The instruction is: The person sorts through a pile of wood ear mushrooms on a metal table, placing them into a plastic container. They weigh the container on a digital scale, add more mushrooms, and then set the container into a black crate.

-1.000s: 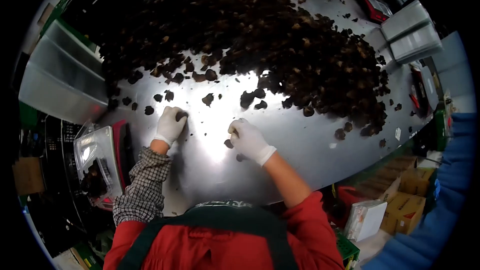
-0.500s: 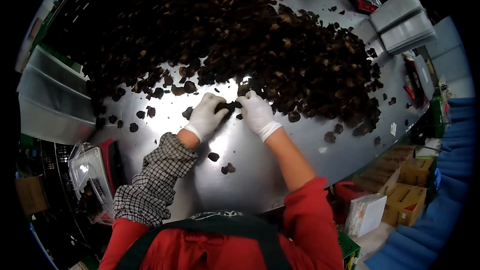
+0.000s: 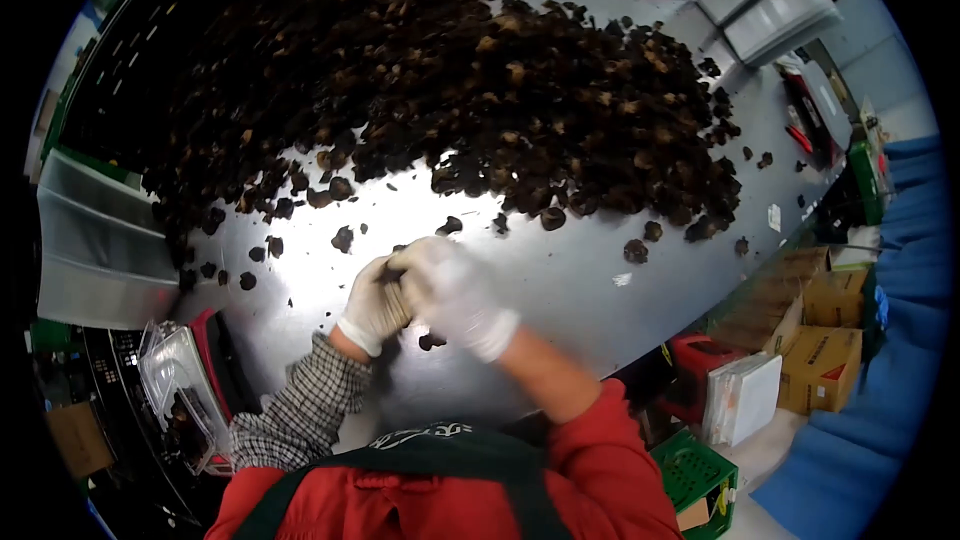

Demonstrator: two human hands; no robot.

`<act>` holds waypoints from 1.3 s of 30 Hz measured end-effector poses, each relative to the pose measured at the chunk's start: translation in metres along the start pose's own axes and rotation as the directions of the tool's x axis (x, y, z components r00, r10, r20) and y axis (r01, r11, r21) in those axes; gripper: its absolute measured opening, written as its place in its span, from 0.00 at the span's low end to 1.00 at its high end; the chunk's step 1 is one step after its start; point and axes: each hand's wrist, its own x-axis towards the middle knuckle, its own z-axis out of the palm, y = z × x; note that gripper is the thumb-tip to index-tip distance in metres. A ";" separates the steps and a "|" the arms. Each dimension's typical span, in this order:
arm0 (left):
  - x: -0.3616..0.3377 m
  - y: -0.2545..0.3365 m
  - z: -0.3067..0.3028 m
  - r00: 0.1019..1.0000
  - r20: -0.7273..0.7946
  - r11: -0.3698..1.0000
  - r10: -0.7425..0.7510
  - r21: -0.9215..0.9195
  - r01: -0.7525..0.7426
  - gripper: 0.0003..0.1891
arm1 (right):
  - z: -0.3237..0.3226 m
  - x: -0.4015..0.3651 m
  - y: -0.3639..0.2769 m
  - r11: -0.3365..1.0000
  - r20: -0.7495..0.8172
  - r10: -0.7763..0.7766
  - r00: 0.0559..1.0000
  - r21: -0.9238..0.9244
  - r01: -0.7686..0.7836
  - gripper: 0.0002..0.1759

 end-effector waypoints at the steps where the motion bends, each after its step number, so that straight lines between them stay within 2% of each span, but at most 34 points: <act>1: 0.003 -0.007 -0.024 0.991 0.128 0.999 0.025 -0.046 -0.020 0.15 | 0.009 -0.003 -0.011 0.976 0.103 -0.070 0.992 -0.196 0.090 0.14; 2: 0.011 -0.013 -0.054 0.966 0.251 0.995 0.056 -0.094 -0.033 0.17 | 0.016 -0.006 -0.018 0.970 0.208 0.003 0.978 -0.239 0.047 0.17; 4: 0.005 -0.022 -0.068 0.932 0.205 0.917 0.299 0.208 -0.340 0.17 | 0.019 -0.016 -0.026 0.981 0.131 -0.085 0.988 -0.161 0.105 0.19; 5: -0.006 -0.016 -0.058 0.982 0.090 0.986 0.167 0.003 -0.168 0.16 | 0.017 -0.020 -0.019 0.984 0.121 -0.061 0.991 -0.158 0.080 0.20; 6: -0.015 -0.011 -0.050 1.000 0.005 0.975 0.005 -0.221 -0.004 0.15 | 0.013 -0.024 -0.006 0.987 0.112 -0.038 0.993 -0.154 0.055 0.20; 7: -0.018 -0.009 -0.067 1.000 0.018 0.984 0.018 -0.176 -0.015 0.14 | 0.004 -0.027 0.007 0.988 0.103 -0.016 0.995 -0.150 0.031 0.21; 8: -0.027 -0.004 -0.066 0.998 0.020 0.962 -0.062 -0.266 0.065 0.13 | -0.016 -0.017 0.015 0.961 0.013 -0.022 1.000 -0.277 0.025 0.21; 10: -0.039 -0.004 -0.078 0.989 0.136 0.962 -0.051 -0.261 0.086 0.12 | -0.040 -0.006 0.060 0.879 -0.173 0.125 0.977 -0.438 -0.190 0.26; 11: -0.046 -0.006 -0.079 0.994 0.102 0.969 -0.026 -0.241 0.050 0.12 | -0.050 -0.002 0.083 0.830 -0.201 0.155 0.967 -0.505 -0.238 0.30; 14: -0.056 -0.019 -0.082 0.986 0.163 0.977 -0.041 -0.198 0.073 0.12 | -0.057 0.032 0.105 0.795 -0.085 0.049 0.995 -0.600 -0.091 0.31; 16: -0.059 -0.025 -0.081 0.984 0.174 0.979 -0.048 -0.189 0.081 0.12 | -0.046 0.037 0.118 0.713 0.006 0.067 0.998 -0.700 -0.044 0.30; 17: -0.061 -0.027 -0.079 0.977 0.201 0.976 -0.067 -0.192 0.106 0.13 | -0.042 0.028 0.120 0.714 0.082 0.151 0.985 -0.699 -0.051 0.28; 18: -0.066 -0.026 -0.079 0.986 0.160 0.986 -0.051 -0.147 0.075 0.13 | -0.041 0.012 0.114 0.774 0.096 0.128 0.987 -0.632 -0.039 0.26; 20: -0.075 -0.028 -0.082 0.996 0.083 0.998 -0.016 -0.066 0.022 0.13 | -0.040 -0.033 0.092 0.761 0.149 0.057 0.987 -0.646 0.053 0.25; 22: -0.078 -0.032 -0.096 0.999 0.047 0.999 0.021 0.042 -0.023 0.15 | -0.039 -0.075 0.054 0.800 0.105 -0.005 0.994 -0.596 0.067 0.22; 25: -0.090 -0.037 -0.099 1.000 0.003 0.999 0.013 0.031 -0.013 0.15 | -0.041 -0.115 0.031 0.852 0.122 -0.048 0.991 -0.514 0.104 0.18; 28: -0.099 -0.041 -0.101 1.000 0.017 1.000 0.011 -0.008 -0.011 0.14 | -0.062 -0.123 0.038 0.890 -0.110 -0.017 0.994 -0.454 -0.035 0.15; 29: -0.102 -0.042 -0.102 0.999 0.029 1.000 0.014 -0.013 -0.014 0.14 | -0.073 -0.117 0.037 0.890 -0.206 0.082 0.975 -0.425 -0.165 0.16; 32: -0.110 -0.044 -0.102 0.999 0.047 1.000 0.019 -0.003 -0.019 0.14 | -0.088 -0.111 0.075 0.865 -0.360 0.173 0.917 -0.389 -0.316 0.24; 35: -0.123 -0.044 -0.102 0.999 0.047 0.999 0.024 -0.030 -0.022 0.15 | -0.072 -0.097 0.077 0.832 -0.212 0.246 0.946 -0.454 -0.318 0.38; 36: -0.128 -0.044 -0.102 0.998 0.048 0.998 0.031 -0.048 -0.029 0.15 | -0.067 -0.094 0.076 0.786 -0.092 0.264 0.960 -0.556 -0.270 0.52; 39: -0.144 -0.045 -0.105 0.997 0.016 0.997 0.072 -0.005 -0.072 0.14 | -0.041 -0.076 0.076 0.731 0.000 0.218 0.976 -0.663 -0.163 0.58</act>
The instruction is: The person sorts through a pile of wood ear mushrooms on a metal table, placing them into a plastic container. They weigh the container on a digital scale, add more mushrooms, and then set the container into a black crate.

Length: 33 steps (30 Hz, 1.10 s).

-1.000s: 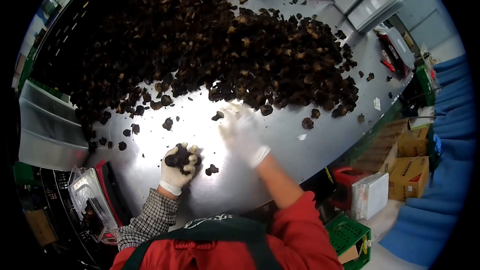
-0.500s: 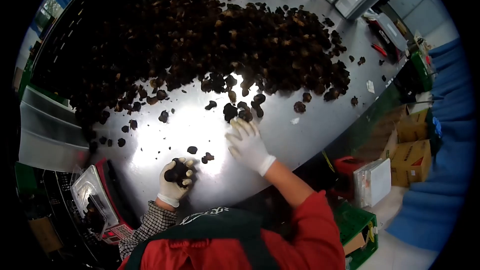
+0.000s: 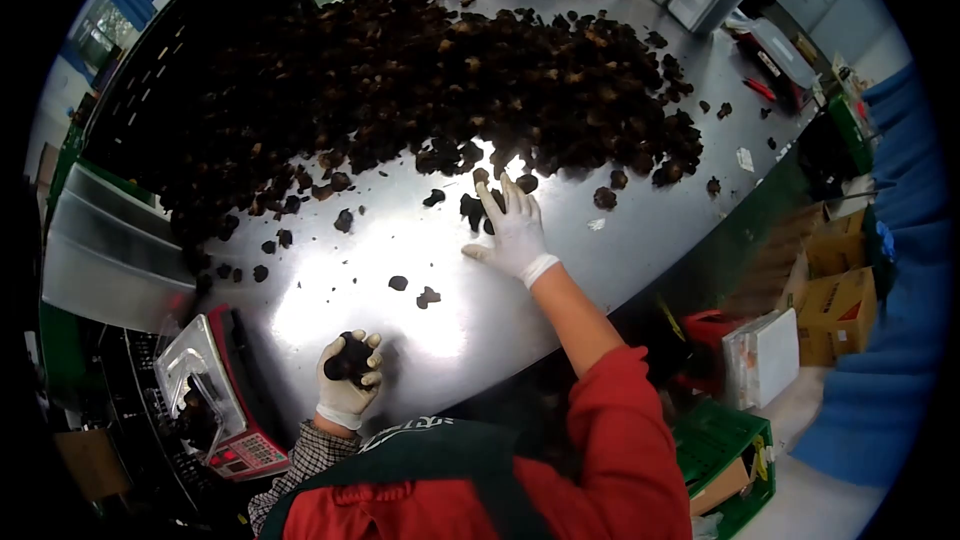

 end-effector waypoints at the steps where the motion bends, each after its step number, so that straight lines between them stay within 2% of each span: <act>1: -0.007 0.000 -0.003 1.000 -0.005 1.000 0.004 0.008 -0.004 0.14 | 0.005 0.005 -0.002 0.999 -0.021 0.005 1.000 -0.043 -0.006 0.57; 6: -0.023 0.003 -0.028 1.000 -0.005 1.000 0.019 -0.010 -0.019 0.14 | 0.021 0.012 -0.009 0.993 -0.119 -0.029 0.992 -0.117 0.015 0.30; 10: -0.032 0.004 -0.033 0.998 -0.028 0.998 0.054 0.029 -0.053 0.14 | 0.021 -0.002 -0.003 0.996 -0.261 -0.088 0.961 -0.023 0.085 0.12; 13: -0.038 0.002 -0.036 0.998 -0.025 0.998 0.063 0.025 -0.063 0.14 | 0.026 -0.009 0.013 0.965 -0.351 0.098 0.931 0.262 -0.002 0.11; 14: -0.040 0.002 -0.036 0.998 -0.029 0.998 0.063 0.017 -0.062 0.14 | 0.022 -0.004 0.015 0.966 -0.457 0.095 0.884 0.257 0.030 0.08; 15: -0.041 0.002 -0.036 0.998 -0.032 0.998 0.061 0.009 -0.060 0.14 | 0.019 -0.002 0.015 0.821 -0.312 0.362 0.878 0.553 -0.142 0.07; 16: -0.042 0.002 -0.037 0.998 -0.013 0.998 0.061 -0.015 -0.061 0.14 | 0.015 -0.003 0.015 0.565 -0.091 0.564 0.820 0.768 -0.303 0.07; 17: -0.044 0.003 -0.039 0.998 0.008 0.997 0.059 -0.040 -0.059 0.13 | 0.002 -0.003 0.008 0.232 0.174 0.674 0.718 0.872 -0.430 0.07; 18: -0.046 0.002 -0.041 0.998 0.027 0.996 0.057 -0.064 -0.055 0.13 | -0.009 -0.008 -0.003 -0.057 0.274 0.596 0.755 0.952 -0.300 0.07; 19: -0.047 0.002 -0.043 0.998 0.027 0.997 0.058 -0.058 -0.056 0.13 | -0.016 -0.011 -0.014 -0.319 0.381 0.502 0.777 0.916 -0.243 0.10; 20: -0.049 0.003 -0.044 0.998 0.027 0.997 0.062 -0.053 -0.060 0.13 | -0.021 -0.013 -0.024 -0.510 0.479 0.381 0.791 0.823 -0.252 0.12; 21: -0.051 0.004 -0.045 0.997 0.026 0.996 0.070 -0.048 -0.069 0.13 | -0.025 -0.014 -0.036 -0.674 0.548 0.237 0.802 0.687 -0.270 0.14; 23: -0.060 0.007 -0.042 0.997 0.012 0.995 0.083 -0.055 -0.082 0.13 | -0.027 -0.015 -0.061 -0.791 0.559 0.043 0.828 0.526 -0.313 0.19; 24: -0.064 0.009 -0.042 0.996 0.005 0.994 0.093 -0.058 -0.093 0.13 | -0.032 -0.014 -0.078 -0.802 0.534 -0.024 0.845 0.495 -0.335 0.20; 26: -0.075 0.014 -0.043 0.990 0.082 0.991 0.112 -0.089 -0.105 0.13 | -0.038 -0.014 -0.109 -0.806 0.493 -0.130 0.860 0.452 -0.381 0.21; 28: -0.086 0.018 -0.038 0.981 0.133 0.986 0.144 -0.108 -0.130 0.13 | -0.044 -0.021 -0.124 -0.759 0.524 -0.108 0.845 0.505 -0.410 0.20; 29: -0.123 0.033 -0.045 0.962 0.102 0.963 0.253 -0.124 -0.240 0.14 | -0.030 -0.016 -0.174 -0.725 0.542 -0.210 0.814 0.472 -0.502 0.20; 30: -0.137 0.040 -0.049 0.949 0.103 0.947 0.299 -0.157 -0.282 0.14 | -0.026 -0.019 -0.193 -0.689 0.552 -0.269 0.789 0.462 -0.558 0.20; 33: -0.184 0.075 -0.067 0.873 0.121 0.869 0.473 -0.226 -0.440 0.14 | -0.017 -0.020 -0.265 -0.541 0.589 -0.374 0.717 0.489 -0.684 0.20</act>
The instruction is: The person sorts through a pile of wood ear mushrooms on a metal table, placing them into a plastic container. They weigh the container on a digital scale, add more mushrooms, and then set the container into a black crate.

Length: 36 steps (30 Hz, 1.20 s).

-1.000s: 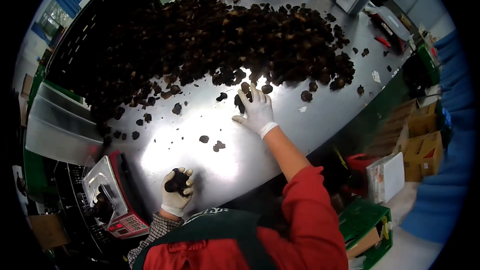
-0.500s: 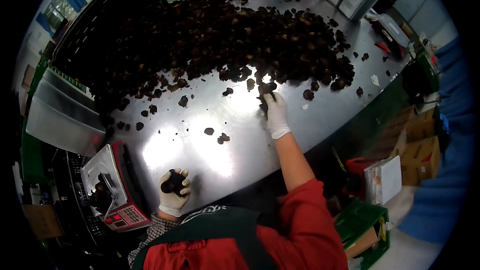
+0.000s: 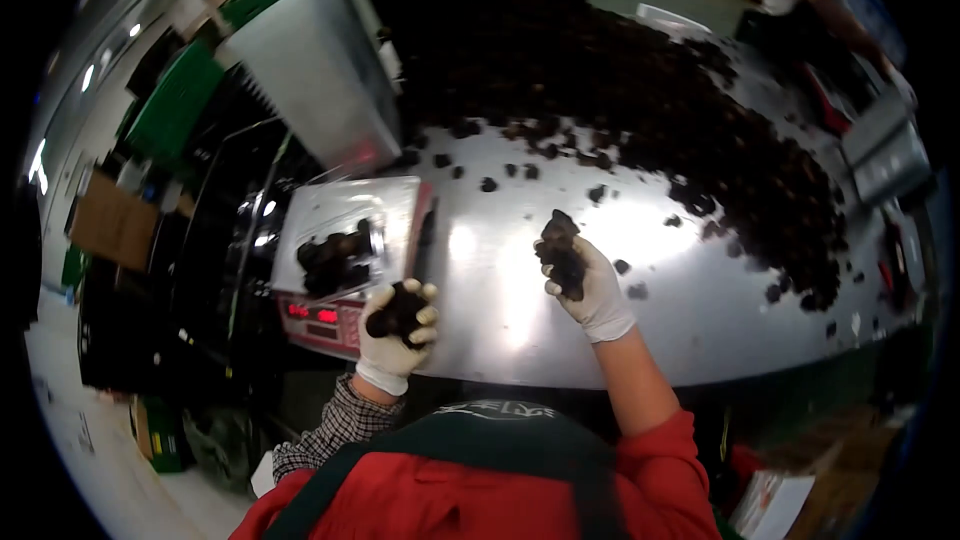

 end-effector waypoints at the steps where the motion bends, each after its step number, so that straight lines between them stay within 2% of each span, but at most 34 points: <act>1: -0.012 0.022 0.001 0.994 -0.076 0.996 0.085 -0.030 -0.087 0.14 | 0.017 0.010 0.017 0.999 0.013 0.015 1.000 -0.036 -0.014 0.20; 2: -0.021 0.045 0.002 0.991 -0.006 0.986 0.136 -0.092 -0.136 0.14 | 0.034 0.018 0.034 0.997 0.020 0.018 1.000 -0.072 -0.017 0.20; 4: -0.036 0.088 0.002 0.945 -0.059 0.946 0.323 -0.009 -0.324 0.14 | 0.078 0.040 0.062 0.972 0.057 0.083 0.995 -0.225 -0.068 0.17; 5: -0.038 0.108 -0.003 0.906 -0.082 0.909 0.416 0.079 -0.410 0.14 | 0.098 0.051 0.077 0.945 0.156 0.054 0.986 -0.327 0.000 0.15; 6: -0.038 0.125 -0.008 0.857 -0.097 0.857 0.507 0.168 -0.488 0.14 | 0.124 0.061 0.091 0.944 0.133 0.053 0.990 -0.329 -0.007 0.18; 8: -0.031 0.151 -0.013 0.792 -0.066 0.782 0.607 0.228 -0.580 0.15 | 0.153 0.090 0.121 0.884 0.152 0.011 0.988 -0.463 0.061 0.14; 10: -0.015 0.167 -0.015 0.706 -0.077 0.691 0.704 0.308 -0.654 0.15 | 0.179 0.111 0.154 0.734 0.180 -0.195 0.964 -0.625 0.265 0.13; 12: 0.005 0.177 -0.017 0.642 -0.115 0.630 0.758 0.385 -0.674 0.13 | 0.178 0.129 0.181 0.283 0.359 -0.317 0.878 -0.848 0.448 0.14; 13: 0.011 0.178 -0.017 0.604 -0.091 0.558 0.792 0.510 -0.655 0.12 | 0.176 0.129 0.187 0.090 0.528 -0.331 0.782 -0.808 0.583 0.13; 14: 0.017 0.180 -0.016 0.567 -0.061 0.475 0.821 0.624 -0.620 0.11 | 0.173 0.126 0.192 -0.191 0.662 -0.349 0.664 -0.744 0.641 0.14; 15: 0.024 0.185 -0.021 0.585 -0.039 0.459 0.810 0.663 -0.592 0.09 | 0.170 0.122 0.196 -0.256 0.672 -0.328 0.664 -0.740 0.622 0.14; 16: 0.032 0.183 -0.022 0.536 0.006 0.387 0.844 0.686 -0.617 0.07 | 0.168 0.119 0.198 -0.318 0.679 -0.306 0.667 -0.734 0.600 0.14; 18: 0.045 0.187 -0.033 0.552 0.118 0.227 0.825 0.827 -0.515 0.08 | 0.167 0.119 0.194 -0.165 0.582 -0.260 0.770 -0.813 0.559 0.14; 19: 0.047 0.189 -0.037 0.613 0.207 0.098 0.762 0.900 -0.426 0.10 | 0.166 0.121 0.190 -0.090 0.533 -0.232 0.814 -0.845 0.527 0.14; 20: 0.050 0.185 -0.040 0.647 0.240 0.036 0.724 0.923 -0.382 0.11 | 0.164 0.124 0.187 -0.050 0.501 -0.247 0.829 -0.861 0.506 0.14; 22: 0.052 0.183 -0.042 0.721 0.199 0.121 0.664 0.923 -0.366 0.10 | 0.155 0.131 0.183 0.036 0.433 -0.272 0.859 -0.888 0.459 0.15; 24: 0.042 0.186 -0.026 0.750 0.202 0.169 0.630 0.907 -0.386 0.10 | 0.161 0.122 0.172 0.043 0.408 -0.276 0.870 -0.899 0.436 0.14; 25: 0.044 0.190 -0.029 0.748 0.241 0.124 0.618 0.910 -0.396 0.12 | 0.164 0.116 0.167 0.073 0.379 -0.274 0.884 -0.908 0.412 0.14; 26: 0.044 0.194 -0.029 0.797 0.275 0.074 0.537 0.926 -0.369 0.12 | 0.164 0.114 0.162 0.103 0.350 -0.269 0.897 -0.916 0.388 0.13; 27: 0.042 0.197 -0.026 0.840 0.300 0.021 0.452 0.938 -0.346 0.13 | 0.153 0.119 0.159 0.075 0.372 -0.284 0.883 -0.910 0.408 0.12; 29: 0.045 0.201 -0.029 0.884 0.367 -0.142 0.291 0.930 -0.339 0.14 | 0.155 0.110 0.150 0.235 0.294 -0.254 0.921 -0.906 0.354 0.13; 30: 0.046 0.203 -0.031 0.888 0.353 -0.128 0.296 0.936 -0.329 0.14 | 0.159 0.105 0.146 0.312 0.258 -0.232 0.938 -0.894 0.323 0.14; 31: 0.046 0.205 -0.031 0.891 0.340 -0.115 0.302 0.941 -0.320 0.14 | 0.159 0.103 0.143 0.322 0.266 -0.219 0.939 -0.888 0.327 0.14; 32: 0.045 0.207 -0.029 0.894 0.326 -0.102 0.306 0.945 -0.310 0.14 | 0.155 0.103 0.140 0.308 0.261 -0.225 0.939 -0.895 0.323 0.14; 34: 0.040 0.210 -0.020 0.906 0.246 0.029 0.345 0.962 -0.273 0.14 | 0.147 0.101 0.137 0.283 0.246 -0.234 0.941 -0.908 0.308 0.14; 36: 0.034 0.216 -0.010 0.846 0.331 0.035 0.419 0.925 -0.379 0.12 | 0.147 0.095 0.135 0.334 0.251 -0.271 0.929 -0.881 0.335 0.12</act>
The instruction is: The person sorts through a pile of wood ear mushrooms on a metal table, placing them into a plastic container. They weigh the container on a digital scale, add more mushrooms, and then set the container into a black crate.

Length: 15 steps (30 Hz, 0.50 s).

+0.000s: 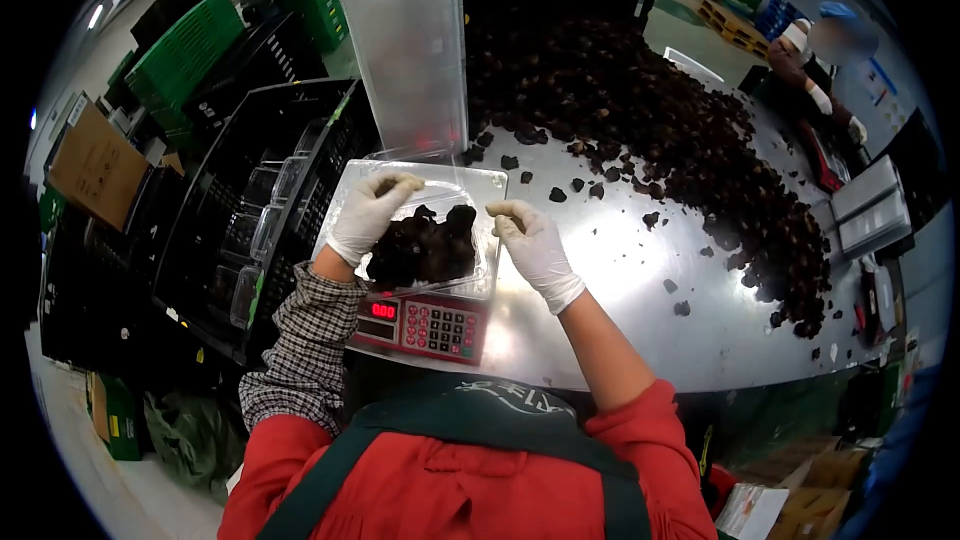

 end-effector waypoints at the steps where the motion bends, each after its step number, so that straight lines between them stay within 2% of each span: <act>1: -0.004 0.015 -0.006 0.999 -0.040 0.996 -0.020 0.089 0.023 0.11 | -0.004 -0.002 0.001 1.000 -0.006 0.002 1.000 0.007 -0.002 0.12; 4: -0.010 0.026 -0.026 0.986 -0.133 0.995 0.099 -0.021 -0.103 0.10 | -0.019 -0.004 0.009 0.999 0.000 0.005 1.000 -0.039 -0.005 0.15; 5: -0.014 0.028 -0.032 0.988 -0.149 0.993 0.044 -0.103 -0.059 0.09 | -0.021 -0.004 0.009 0.999 -0.001 0.010 1.000 -0.051 -0.010 0.15; 10: -0.039 0.051 -0.042 0.981 -0.174 0.994 0.082 0.080 -0.069 0.13 | -0.018 0.001 0.000 0.994 0.033 -0.040 0.999 -0.102 0.044 0.16; 13: -0.048 0.056 -0.048 0.971 -0.218 0.992 0.094 0.098 -0.074 0.13 | -0.009 0.019 -0.002 0.893 0.067 -0.151 0.986 -0.418 0.165 0.17; 15: -0.054 0.055 -0.056 0.962 -0.254 0.992 0.101 0.103 -0.077 0.14 | 0.003 0.030 -0.002 0.807 0.105 -0.182 0.978 -0.552 0.209 0.20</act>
